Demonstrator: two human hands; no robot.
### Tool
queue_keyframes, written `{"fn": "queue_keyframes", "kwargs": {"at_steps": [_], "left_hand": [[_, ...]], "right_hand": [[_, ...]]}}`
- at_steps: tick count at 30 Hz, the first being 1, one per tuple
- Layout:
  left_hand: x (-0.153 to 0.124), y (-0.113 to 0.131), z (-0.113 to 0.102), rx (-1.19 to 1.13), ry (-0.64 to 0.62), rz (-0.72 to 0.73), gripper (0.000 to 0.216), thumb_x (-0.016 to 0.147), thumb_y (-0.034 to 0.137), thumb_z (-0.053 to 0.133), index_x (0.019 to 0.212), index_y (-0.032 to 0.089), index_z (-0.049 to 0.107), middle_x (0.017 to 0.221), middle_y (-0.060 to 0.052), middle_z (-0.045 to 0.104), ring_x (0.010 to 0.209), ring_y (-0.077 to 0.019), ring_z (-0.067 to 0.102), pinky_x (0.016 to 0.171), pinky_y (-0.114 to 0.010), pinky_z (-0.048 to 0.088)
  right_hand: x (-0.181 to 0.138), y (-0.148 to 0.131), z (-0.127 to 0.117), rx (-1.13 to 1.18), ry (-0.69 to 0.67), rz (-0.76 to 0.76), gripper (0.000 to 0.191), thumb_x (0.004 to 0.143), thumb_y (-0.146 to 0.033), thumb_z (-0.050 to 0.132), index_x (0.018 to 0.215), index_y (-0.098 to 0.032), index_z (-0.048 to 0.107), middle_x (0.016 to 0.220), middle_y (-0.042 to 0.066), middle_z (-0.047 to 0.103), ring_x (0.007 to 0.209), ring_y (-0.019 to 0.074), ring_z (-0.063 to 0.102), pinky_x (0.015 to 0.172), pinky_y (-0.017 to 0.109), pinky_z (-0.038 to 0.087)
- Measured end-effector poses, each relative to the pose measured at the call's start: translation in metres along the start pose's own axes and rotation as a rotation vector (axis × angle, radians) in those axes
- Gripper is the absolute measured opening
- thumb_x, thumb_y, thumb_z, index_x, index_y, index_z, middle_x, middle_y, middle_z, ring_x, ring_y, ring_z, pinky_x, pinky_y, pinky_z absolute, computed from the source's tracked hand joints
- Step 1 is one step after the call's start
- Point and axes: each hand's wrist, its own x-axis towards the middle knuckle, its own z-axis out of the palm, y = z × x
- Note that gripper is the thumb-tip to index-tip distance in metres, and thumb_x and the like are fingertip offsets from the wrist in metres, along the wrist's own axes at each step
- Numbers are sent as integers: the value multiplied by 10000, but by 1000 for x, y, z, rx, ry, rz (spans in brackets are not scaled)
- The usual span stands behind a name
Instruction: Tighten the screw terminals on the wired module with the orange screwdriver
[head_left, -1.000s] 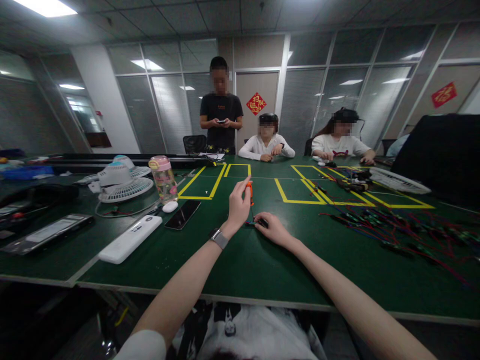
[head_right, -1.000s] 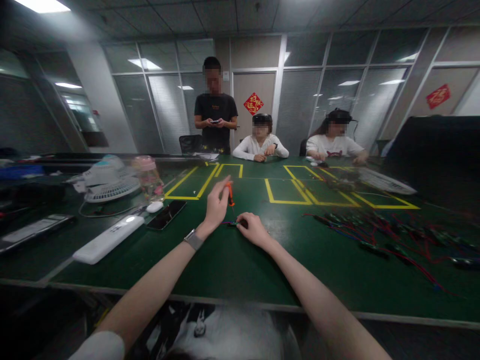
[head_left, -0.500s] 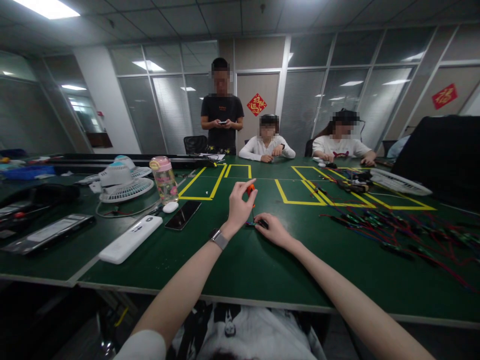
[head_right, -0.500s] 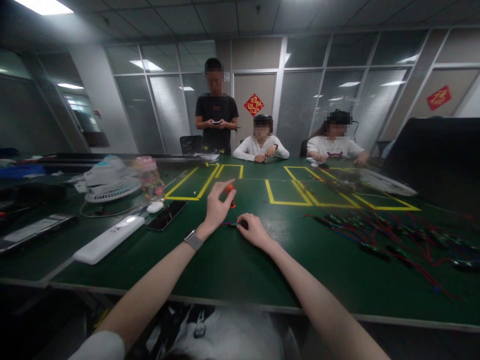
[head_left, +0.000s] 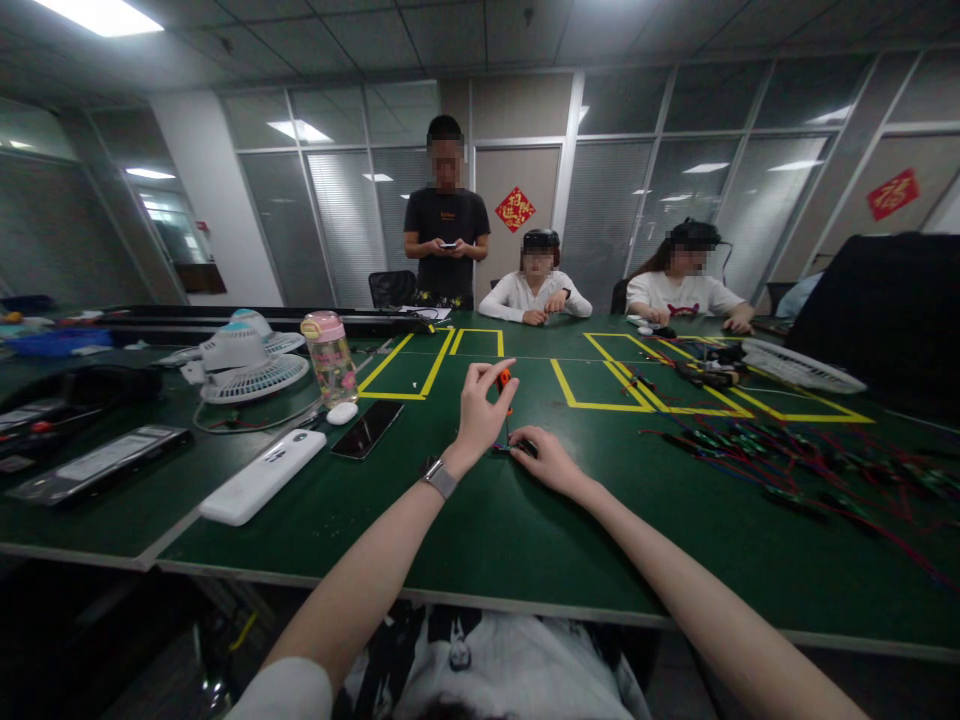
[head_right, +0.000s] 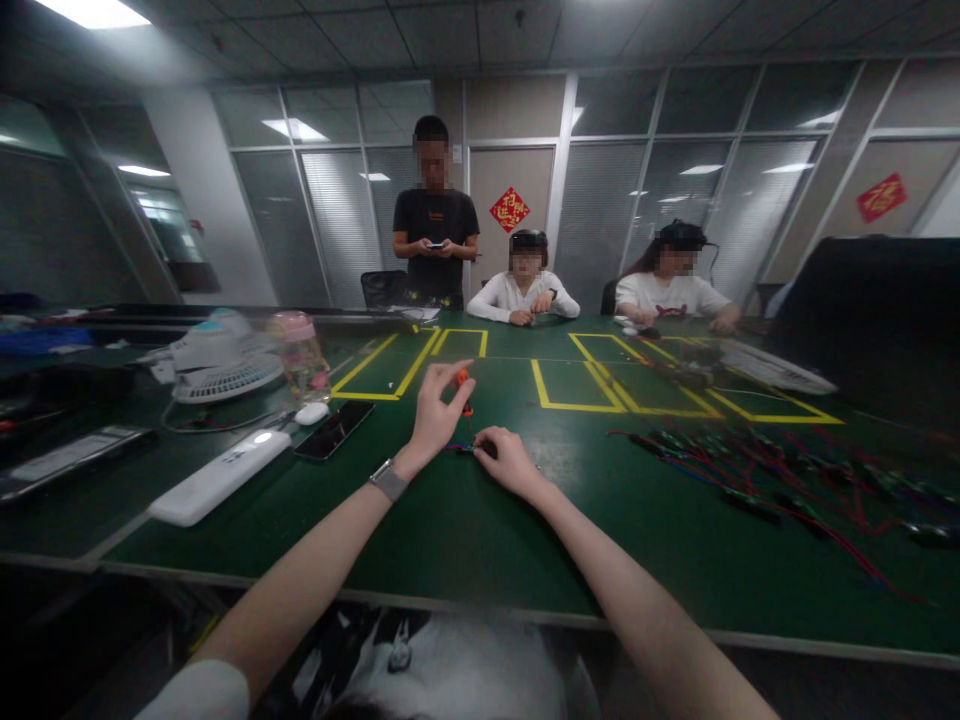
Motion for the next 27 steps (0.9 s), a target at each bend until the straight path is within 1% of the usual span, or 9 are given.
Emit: {"fn": "queue_keyframes", "kwargs": {"at_steps": [4, 7, 10, 12, 16, 18, 20, 23, 27], "left_hand": [[0, -2, 1, -63, -31, 20, 338, 938, 196, 385, 1236, 227, 544, 1114, -61, 578, 1042, -149, 546, 933, -288, 421], [0, -2, 1, -41, 1, 23, 309, 916, 216, 452, 1204, 223, 564, 1045, -52, 597, 969, -148, 566, 888, -282, 440], [0, -1, 0, 17, 32, 16, 274, 864, 271, 558, 1126, 221, 617, 959, -40, 570, 895, -147, 556, 855, -278, 448], [0, 0, 0, 15, 18, 9, 281, 879, 280, 532, 1142, 224, 614, 983, -45, 558, 916, -147, 550, 869, -279, 444], [0, 0, -1, -58, -32, 17, 351, 946, 204, 360, 1245, 228, 542, 1114, -59, 575, 1039, -150, 541, 927, -292, 420], [0, 1, -1, -59, -23, 19, 345, 942, 198, 373, 1243, 224, 540, 1085, -56, 595, 1012, -150, 553, 904, -290, 430], [0, 1, -1, -25, 5, 17, 308, 919, 223, 447, 1200, 222, 572, 1004, -47, 598, 933, -148, 564, 856, -282, 445], [0, 2, -1, 29, 31, 10, 275, 873, 273, 544, 1135, 228, 616, 944, -37, 559, 874, -144, 552, 839, -277, 451], [0, 0, 0, -16, -14, 7, 321, 931, 234, 419, 1215, 232, 568, 1053, -56, 562, 983, -146, 551, 895, -278, 436]], "right_hand": [[0, 0, 1, -10, -4, 1, 110, 782, -159, 563, 871, -177, 626, 937, 67, 675, 881, 198, 601, 832, 347, 458], [0, -1, 0, -8, 0, -1, 108, 781, -157, 564, 867, -179, 624, 934, 64, 674, 879, 195, 601, 828, 343, 459], [0, -3, -1, -9, 4, -3, 104, 781, -156, 564, 861, -181, 625, 927, 60, 674, 872, 191, 601, 823, 336, 460], [0, -3, -2, -11, 1, -1, 104, 782, -158, 563, 861, -181, 627, 927, 59, 674, 864, 188, 601, 816, 332, 461], [0, -4, -2, -6, -3, 8, 112, 779, -156, 567, 870, -175, 630, 940, 66, 674, 873, 191, 601, 828, 339, 457], [-1, -5, -2, -1, -4, 15, 114, 775, -154, 570, 870, -172, 630, 946, 70, 675, 884, 196, 601, 836, 345, 455], [-1, -5, -2, 4, -1, 17, 113, 774, -151, 571, 867, -173, 630, 946, 68, 675, 885, 197, 601, 836, 346, 456], [-1, -5, -3, 9, 4, 10, 115, 776, -146, 565, 864, -179, 631, 938, 63, 674, 875, 193, 601, 830, 344, 457], [-1, -4, -2, 8, 6, 10, 113, 775, -147, 570, 864, -179, 633, 935, 64, 675, 880, 194, 602, 831, 345, 456]]}}
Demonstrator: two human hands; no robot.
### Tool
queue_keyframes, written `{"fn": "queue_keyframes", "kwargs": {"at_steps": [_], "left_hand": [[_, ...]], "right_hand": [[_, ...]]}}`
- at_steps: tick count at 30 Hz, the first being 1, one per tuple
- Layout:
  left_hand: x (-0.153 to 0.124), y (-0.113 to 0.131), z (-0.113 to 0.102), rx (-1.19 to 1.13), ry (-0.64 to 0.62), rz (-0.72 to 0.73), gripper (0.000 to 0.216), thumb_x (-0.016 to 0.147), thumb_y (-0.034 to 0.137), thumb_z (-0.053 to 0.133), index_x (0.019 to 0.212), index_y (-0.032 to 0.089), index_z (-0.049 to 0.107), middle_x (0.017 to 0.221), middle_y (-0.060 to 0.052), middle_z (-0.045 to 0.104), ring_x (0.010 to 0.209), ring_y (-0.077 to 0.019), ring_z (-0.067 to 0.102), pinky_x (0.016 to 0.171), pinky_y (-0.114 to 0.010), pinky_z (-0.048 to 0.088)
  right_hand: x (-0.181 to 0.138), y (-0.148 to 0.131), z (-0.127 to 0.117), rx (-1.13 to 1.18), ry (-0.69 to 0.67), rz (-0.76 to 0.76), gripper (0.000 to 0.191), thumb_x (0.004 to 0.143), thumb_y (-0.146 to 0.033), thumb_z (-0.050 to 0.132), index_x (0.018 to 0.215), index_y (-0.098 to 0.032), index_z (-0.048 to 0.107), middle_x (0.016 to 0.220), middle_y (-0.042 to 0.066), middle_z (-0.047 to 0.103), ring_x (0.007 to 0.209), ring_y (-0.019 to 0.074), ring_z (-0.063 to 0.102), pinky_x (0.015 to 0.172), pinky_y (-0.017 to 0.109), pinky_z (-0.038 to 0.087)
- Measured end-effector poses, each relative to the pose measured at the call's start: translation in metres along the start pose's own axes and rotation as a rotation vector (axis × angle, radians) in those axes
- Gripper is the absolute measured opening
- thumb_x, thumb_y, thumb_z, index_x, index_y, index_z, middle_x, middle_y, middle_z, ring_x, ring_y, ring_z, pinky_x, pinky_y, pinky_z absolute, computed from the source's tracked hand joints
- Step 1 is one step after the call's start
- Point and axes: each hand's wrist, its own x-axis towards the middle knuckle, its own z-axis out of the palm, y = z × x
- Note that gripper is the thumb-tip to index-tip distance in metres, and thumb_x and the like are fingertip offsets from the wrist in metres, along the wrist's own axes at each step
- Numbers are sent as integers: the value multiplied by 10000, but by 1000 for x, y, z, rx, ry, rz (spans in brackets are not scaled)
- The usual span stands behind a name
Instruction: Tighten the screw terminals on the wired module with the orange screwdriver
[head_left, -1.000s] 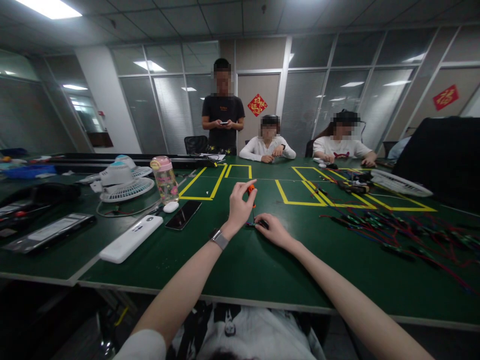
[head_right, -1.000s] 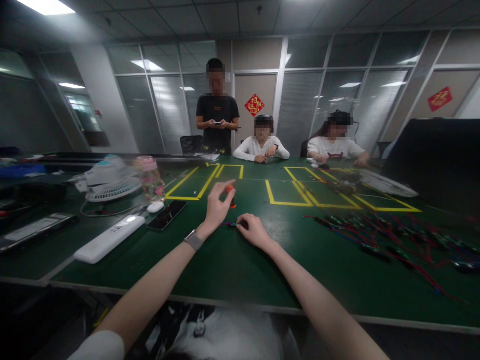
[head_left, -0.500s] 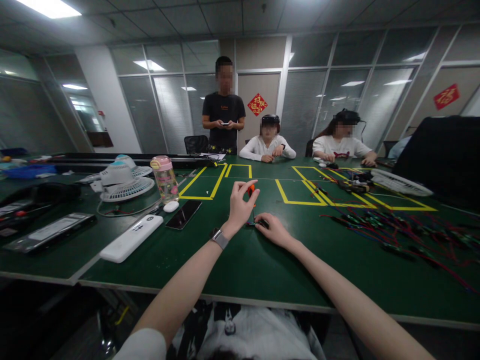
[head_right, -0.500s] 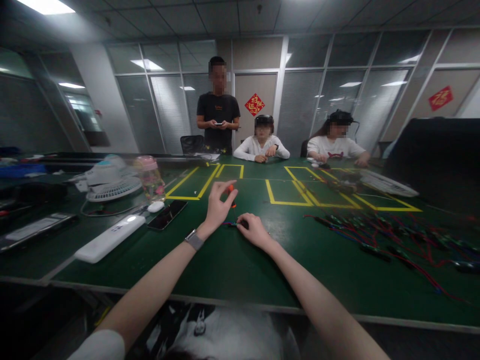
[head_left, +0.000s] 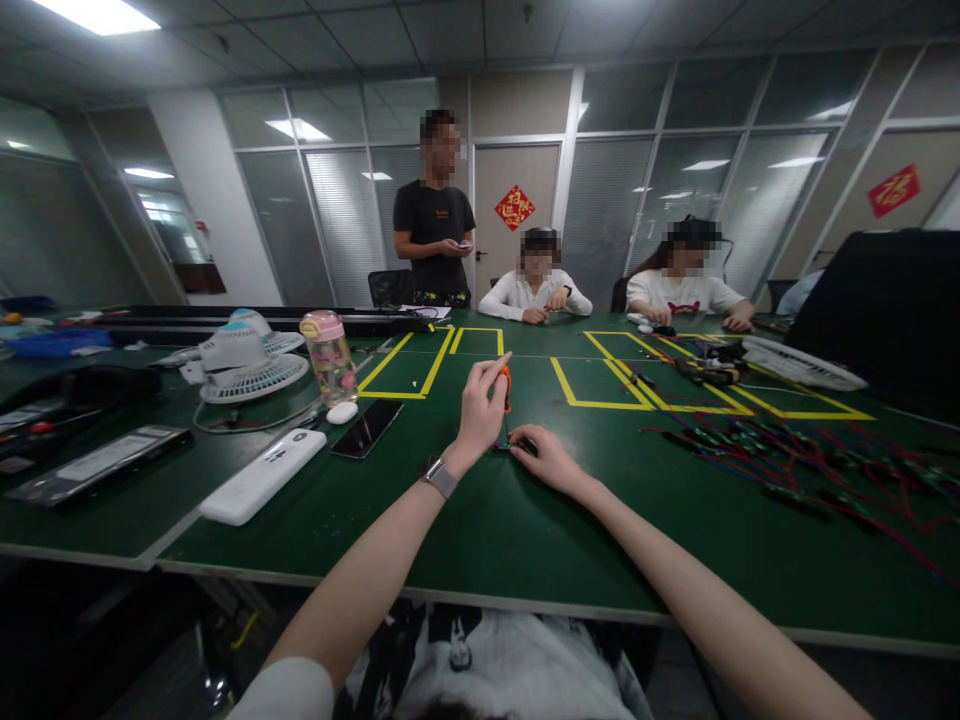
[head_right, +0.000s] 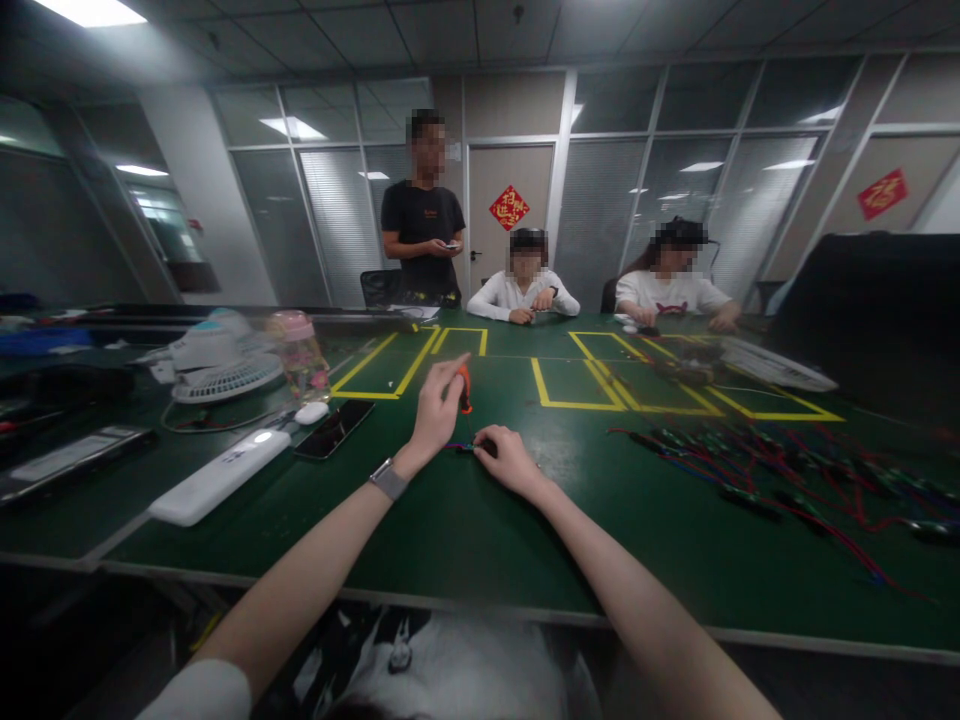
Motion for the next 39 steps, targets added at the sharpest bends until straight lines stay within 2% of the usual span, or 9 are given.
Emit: {"fn": "queue_keyframes", "kwargs": {"at_steps": [3, 9, 15, 19, 22, 28, 30, 35, 39], "left_hand": [[0, -2, 1, -39, -12, 11, 353, 946, 196, 362, 1256, 226, 529, 1114, -61, 589, 1049, -151, 544, 926, -287, 420], [-1, -1, 0, 43, 47, 12, 295, 867, 283, 556, 1150, 219, 608, 944, -38, 561, 881, -144, 552, 847, -277, 449], [0, 1, -1, -36, -13, 3, 343, 947, 210, 369, 1247, 222, 536, 1107, -64, 575, 1042, -153, 542, 928, -297, 423], [0, 2, -1, -12, 33, 1, 301, 921, 227, 446, 1194, 217, 572, 1009, -52, 600, 942, -151, 563, 869, -290, 446], [0, 3, -2, 47, 50, -2, 268, 876, 272, 539, 1129, 230, 618, 943, -39, 562, 882, -150, 550, 844, -288, 451], [0, 1, -1, -38, 13, -11, 352, 946, 197, 353, 1238, 221, 548, 1112, -63, 573, 1041, -154, 540, 923, -298, 423], [0, 1, -1, -45, 31, -4, 342, 943, 199, 368, 1237, 216, 544, 1112, -65, 589, 1045, -158, 544, 923, -306, 425], [0, 0, 0, 57, 77, -15, 272, 874, 281, 543, 1128, 221, 619, 924, -40, 560, 875, -152, 547, 845, -290, 451], [0, 0, 0, 38, 52, -30, 298, 925, 252, 435, 1170, 217, 601, 993, -55, 543, 938, -148, 544, 878, -283, 442]], "right_hand": [[0, 1, 1, -1, -2, 0, 109, 777, -147, 572, 864, -173, 632, 932, 67, 675, 875, 194, 602, 827, 342, 457], [0, 0, 1, -14, -12, -6, 106, 784, -147, 567, 867, -174, 628, 933, 64, 674, 881, 193, 600, 828, 343, 454], [0, 0, 0, -3, -4, -7, 114, 783, -150, 567, 874, -178, 631, 933, 63, 674, 876, 191, 598, 835, 351, 452], [0, 1, 0, -4, -3, -12, 109, 783, -151, 565, 868, -174, 629, 936, 66, 674, 878, 193, 598, 836, 354, 452], [0, 1, 0, -5, 0, -19, 109, 783, -154, 564, 865, -180, 629, 928, 61, 676, 862, 188, 600, 822, 346, 456], [0, 0, 0, -8, -3, -5, 105, 786, -157, 565, 867, -178, 628, 934, 64, 675, 875, 192, 603, 833, 348, 456], [0, 1, 0, -6, -5, -6, 104, 789, -156, 563, 867, -177, 627, 945, 68, 675, 892, 195, 603, 844, 351, 455], [0, 3, 2, 1, -2, -10, 111, 784, -152, 565, 868, -183, 629, 945, 64, 676, 906, 195, 604, 854, 355, 454], [0, 4, 2, -3, -1, -8, 112, 785, -151, 563, 869, -181, 630, 927, 61, 676, 889, 193, 603, 847, 355, 454]]}}
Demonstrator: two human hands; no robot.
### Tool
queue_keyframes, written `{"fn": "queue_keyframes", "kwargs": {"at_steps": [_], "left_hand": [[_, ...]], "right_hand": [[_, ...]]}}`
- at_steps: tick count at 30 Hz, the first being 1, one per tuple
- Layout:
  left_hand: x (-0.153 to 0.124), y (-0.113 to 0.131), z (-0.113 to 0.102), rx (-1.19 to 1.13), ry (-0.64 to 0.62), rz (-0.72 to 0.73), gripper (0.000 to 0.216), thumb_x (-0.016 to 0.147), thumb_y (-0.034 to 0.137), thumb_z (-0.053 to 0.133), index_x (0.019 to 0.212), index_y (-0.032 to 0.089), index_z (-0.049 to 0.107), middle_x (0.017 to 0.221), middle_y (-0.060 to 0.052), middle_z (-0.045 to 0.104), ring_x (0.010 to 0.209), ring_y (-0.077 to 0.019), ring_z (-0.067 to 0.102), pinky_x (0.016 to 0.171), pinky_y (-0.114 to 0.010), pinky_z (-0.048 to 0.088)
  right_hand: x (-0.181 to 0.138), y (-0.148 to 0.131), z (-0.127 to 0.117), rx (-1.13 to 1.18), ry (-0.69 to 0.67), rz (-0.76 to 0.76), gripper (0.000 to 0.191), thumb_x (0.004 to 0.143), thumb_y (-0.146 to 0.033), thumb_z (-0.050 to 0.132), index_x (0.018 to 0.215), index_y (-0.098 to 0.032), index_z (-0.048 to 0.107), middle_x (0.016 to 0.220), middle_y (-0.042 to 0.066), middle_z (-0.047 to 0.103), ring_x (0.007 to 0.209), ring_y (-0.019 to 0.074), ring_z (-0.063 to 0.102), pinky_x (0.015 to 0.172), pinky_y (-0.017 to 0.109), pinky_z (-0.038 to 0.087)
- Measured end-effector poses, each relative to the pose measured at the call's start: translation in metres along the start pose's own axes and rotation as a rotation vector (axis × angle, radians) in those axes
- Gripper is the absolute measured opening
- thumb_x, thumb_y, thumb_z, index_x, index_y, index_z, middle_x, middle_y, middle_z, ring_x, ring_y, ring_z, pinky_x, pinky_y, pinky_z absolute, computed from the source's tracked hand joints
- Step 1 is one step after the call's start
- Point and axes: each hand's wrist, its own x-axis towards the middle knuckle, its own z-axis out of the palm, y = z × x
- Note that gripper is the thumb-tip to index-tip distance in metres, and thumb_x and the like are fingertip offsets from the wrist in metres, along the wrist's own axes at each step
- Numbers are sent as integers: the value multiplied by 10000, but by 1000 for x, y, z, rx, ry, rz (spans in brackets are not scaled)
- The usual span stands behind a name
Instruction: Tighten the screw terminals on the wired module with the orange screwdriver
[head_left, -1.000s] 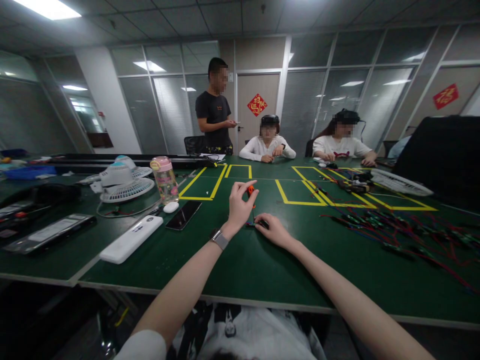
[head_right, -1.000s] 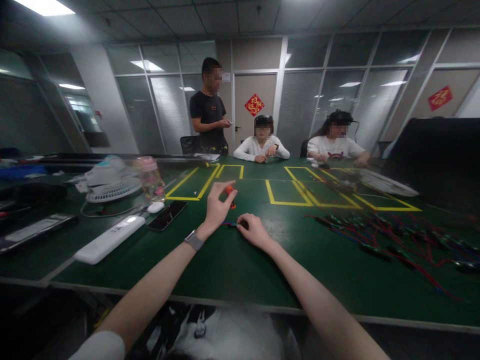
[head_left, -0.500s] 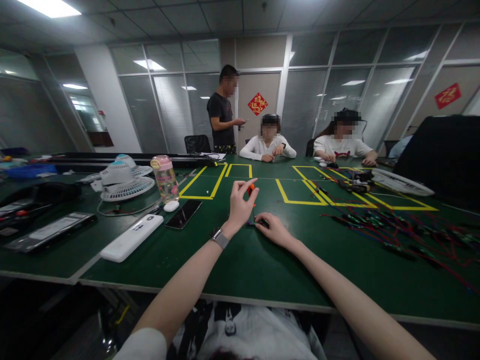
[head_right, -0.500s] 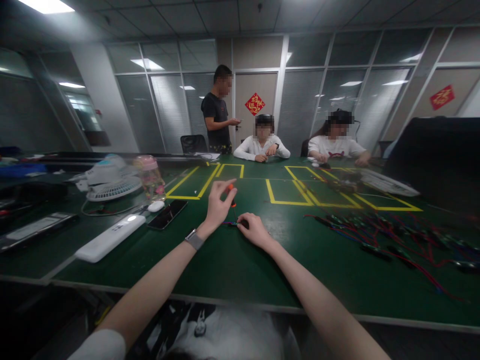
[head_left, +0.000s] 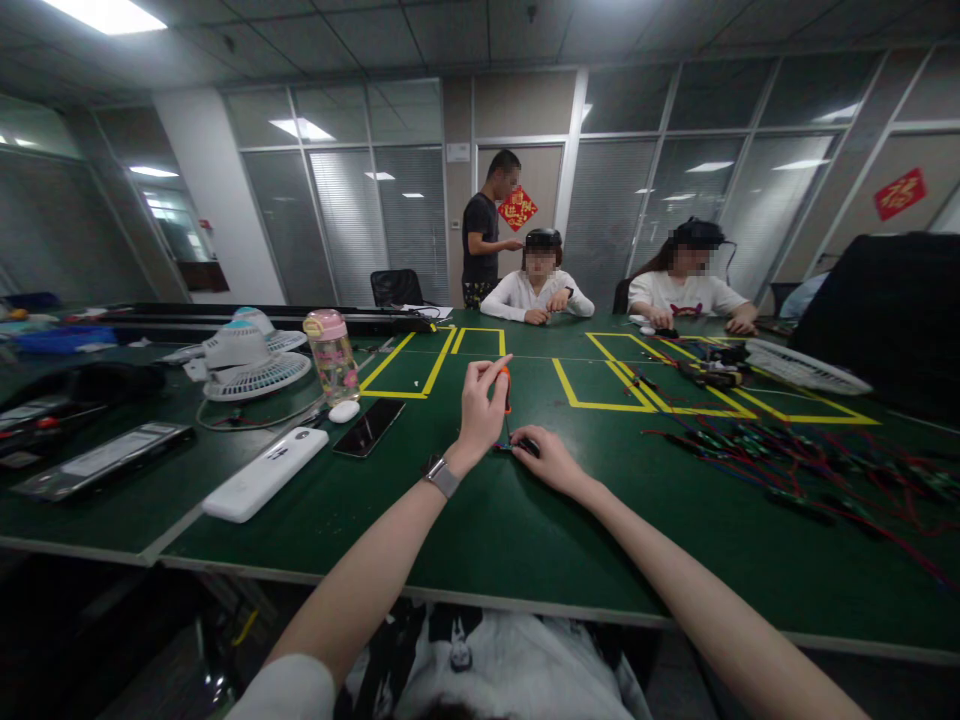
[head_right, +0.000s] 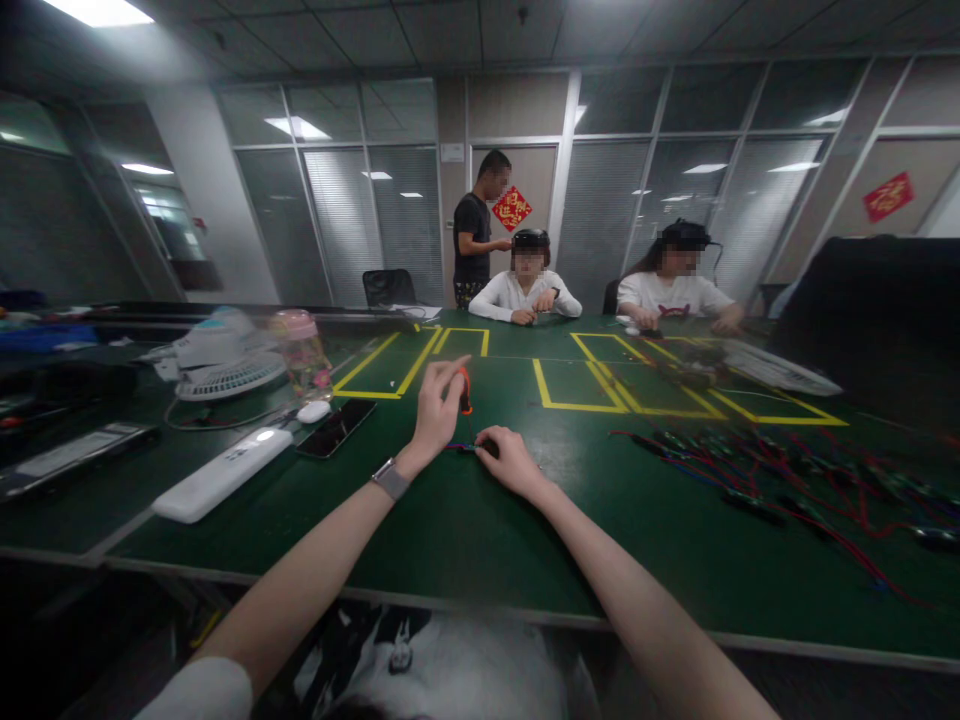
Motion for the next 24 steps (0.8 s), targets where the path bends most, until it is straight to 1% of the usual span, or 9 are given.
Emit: {"fn": "queue_keyframes", "kwargs": {"at_steps": [2, 4, 8, 10, 15, 17, 19, 22, 24], "left_hand": [[0, 0, 0, -39, -14, 12, 335, 946, 211, 360, 1206, 212, 571, 1069, -67, 560, 1011, -152, 541, 911, -288, 430], [0, 0, 0, -57, -9, 29, 332, 944, 203, 367, 1216, 213, 556, 1084, -65, 581, 1029, -155, 543, 915, -290, 429], [0, 2, 0, -3, 24, 27, 264, 894, 248, 504, 1133, 209, 608, 947, -45, 580, 884, -148, 559, 835, -277, 452], [0, 2, -1, 15, 22, 20, 256, 878, 268, 535, 1110, 212, 626, 934, -42, 559, 862, -145, 553, 826, -274, 454], [0, 1, 0, -53, -21, 48, 327, 945, 216, 374, 1216, 214, 557, 1083, -62, 584, 1020, -152, 552, 906, -286, 435], [0, 0, 0, -56, -10, 55, 315, 939, 216, 395, 1209, 205, 556, 1080, -63, 600, 1015, -155, 560, 895, -284, 440], [0, 0, 0, -38, 4, 52, 290, 922, 229, 444, 1180, 203, 574, 1027, -57, 610, 947, -151, 574, 853, -277, 454], [0, -1, 1, -17, 14, 52, 269, 909, 232, 474, 1151, 204, 589, 983, -49, 608, 892, -144, 574, 827, -273, 459], [0, -2, 1, -18, 20, 54, 268, 911, 225, 468, 1148, 202, 591, 982, -50, 606, 895, -143, 572, 829, -274, 457]], "right_hand": [[0, 0, 0, 1, 2, -1, 110, 786, -154, 562, 868, -183, 629, 925, 59, 676, 887, 192, 603, 846, 352, 455], [0, 0, 0, 3, 3, -1, 107, 786, -156, 562, 865, -184, 628, 932, 61, 676, 896, 194, 604, 849, 351, 455], [-1, -1, -1, -1, -8, 10, 104, 789, -156, 558, 865, -179, 624, 950, 68, 676, 907, 201, 605, 855, 357, 452], [-1, -1, -2, -3, -9, 11, 105, 790, -157, 557, 868, -177, 623, 949, 69, 676, 906, 203, 602, 855, 360, 451], [-1, -3, -2, -6, -10, 12, 113, 794, -163, 555, 883, -170, 625, 951, 73, 675, 908, 204, 600, 857, 362, 450], [-1, -3, -2, -7, -8, 18, 116, 795, -167, 556, 887, -172, 625, 950, 71, 677, 907, 205, 602, 858, 362, 450], [-2, -3, -1, 1, -2, 23, 118, 802, -184, 555, 896, -176, 626, 946, 68, 680, 905, 205, 605, 858, 365, 452], [0, -1, -2, 37, 52, 18, 133, 821, -240, 551, 913, -183, 627, 949, 67, 681, 919, 206, 611, 871, 373, 455], [3, -4, -9, 72, 146, 7, 152, 831, -279, 547, 923, -188, 628, 975, 70, 679, 950, 209, 614, 889, 379, 454]]}}
